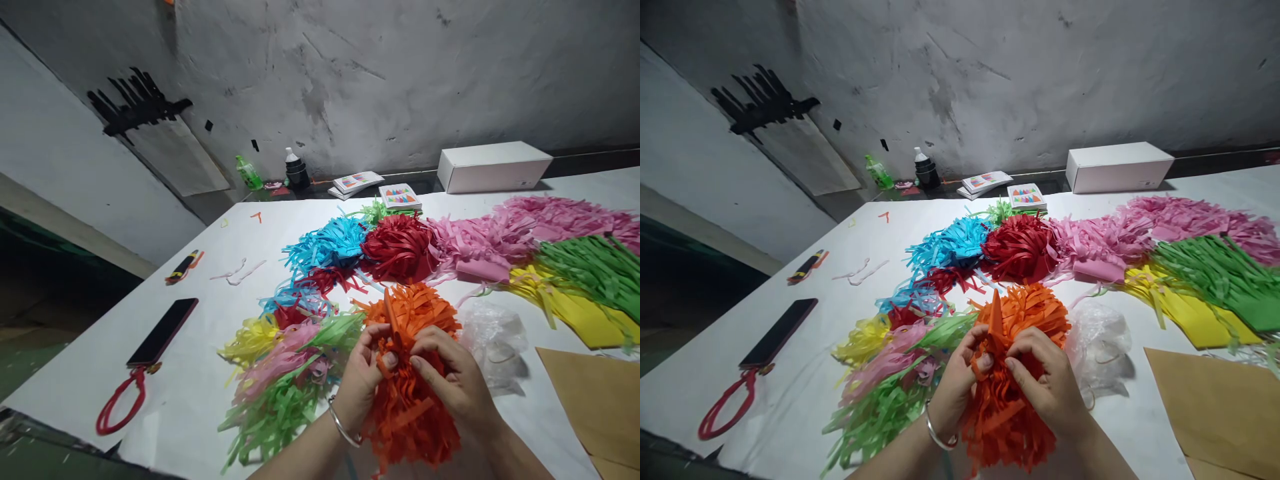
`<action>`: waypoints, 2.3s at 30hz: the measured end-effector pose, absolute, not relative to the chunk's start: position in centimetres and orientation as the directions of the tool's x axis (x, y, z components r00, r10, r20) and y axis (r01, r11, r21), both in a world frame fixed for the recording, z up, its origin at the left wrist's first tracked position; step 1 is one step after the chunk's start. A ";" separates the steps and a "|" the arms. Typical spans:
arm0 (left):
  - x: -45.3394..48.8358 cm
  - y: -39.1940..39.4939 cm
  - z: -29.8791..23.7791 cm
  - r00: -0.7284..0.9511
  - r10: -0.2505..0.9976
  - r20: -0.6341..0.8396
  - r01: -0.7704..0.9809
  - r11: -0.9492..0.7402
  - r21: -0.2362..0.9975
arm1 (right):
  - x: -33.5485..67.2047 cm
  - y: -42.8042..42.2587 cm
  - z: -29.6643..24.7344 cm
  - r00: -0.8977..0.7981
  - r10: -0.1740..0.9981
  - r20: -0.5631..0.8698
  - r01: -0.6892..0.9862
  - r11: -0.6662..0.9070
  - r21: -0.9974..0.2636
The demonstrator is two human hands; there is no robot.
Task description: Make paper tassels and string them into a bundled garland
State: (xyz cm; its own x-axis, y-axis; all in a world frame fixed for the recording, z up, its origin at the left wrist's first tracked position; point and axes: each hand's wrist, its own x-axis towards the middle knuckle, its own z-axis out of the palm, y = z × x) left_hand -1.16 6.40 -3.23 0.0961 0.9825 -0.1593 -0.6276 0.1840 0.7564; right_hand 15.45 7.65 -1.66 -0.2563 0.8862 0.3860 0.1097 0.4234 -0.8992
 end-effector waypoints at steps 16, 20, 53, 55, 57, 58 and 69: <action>-1.2 6.3 -3.7 0.103 0.977 -0.188 -0.611 0.211 0.763 | 15.6 7.8 -2.1 -0.313 0.880 0.356 0.110 0.406 -0.907; -1.1 6.4 -3.5 0.098 0.975 -0.198 -0.609 0.217 0.763 | 15.5 7.8 -2.2 -0.321 0.892 0.319 0.103 0.368 -0.924; -1.0 6.2 -3.3 0.093 0.970 -0.226 -0.589 0.237 0.772 | 15.8 8.1 -2.1 -0.366 0.908 0.202 0.058 0.239 -0.969; -1.0 6.2 -3.3 0.089 0.969 -0.230 -0.595 0.237 0.768 | 15.7 8.1 -2.1 -0.364 0.910 0.201 0.057 0.237 -0.970; -0.9 6.2 -3.3 0.088 0.969 -0.233 -0.595 0.238 0.767 | 15.7 8.2 -2.1 -0.361 0.911 0.199 0.060 0.235 -0.970; -0.9 6.2 -3.3 0.087 0.968 -0.235 -0.593 0.240 0.769 | 15.7 8.2 -2.1 -0.362 0.911 0.196 0.062 0.234 -0.970; -1.0 6.3 -3.6 0.108 0.968 -0.227 -0.594 0.246 0.766 | 15.6 8.1 -2.0 -0.364 0.908 0.207 0.094 0.257 -0.962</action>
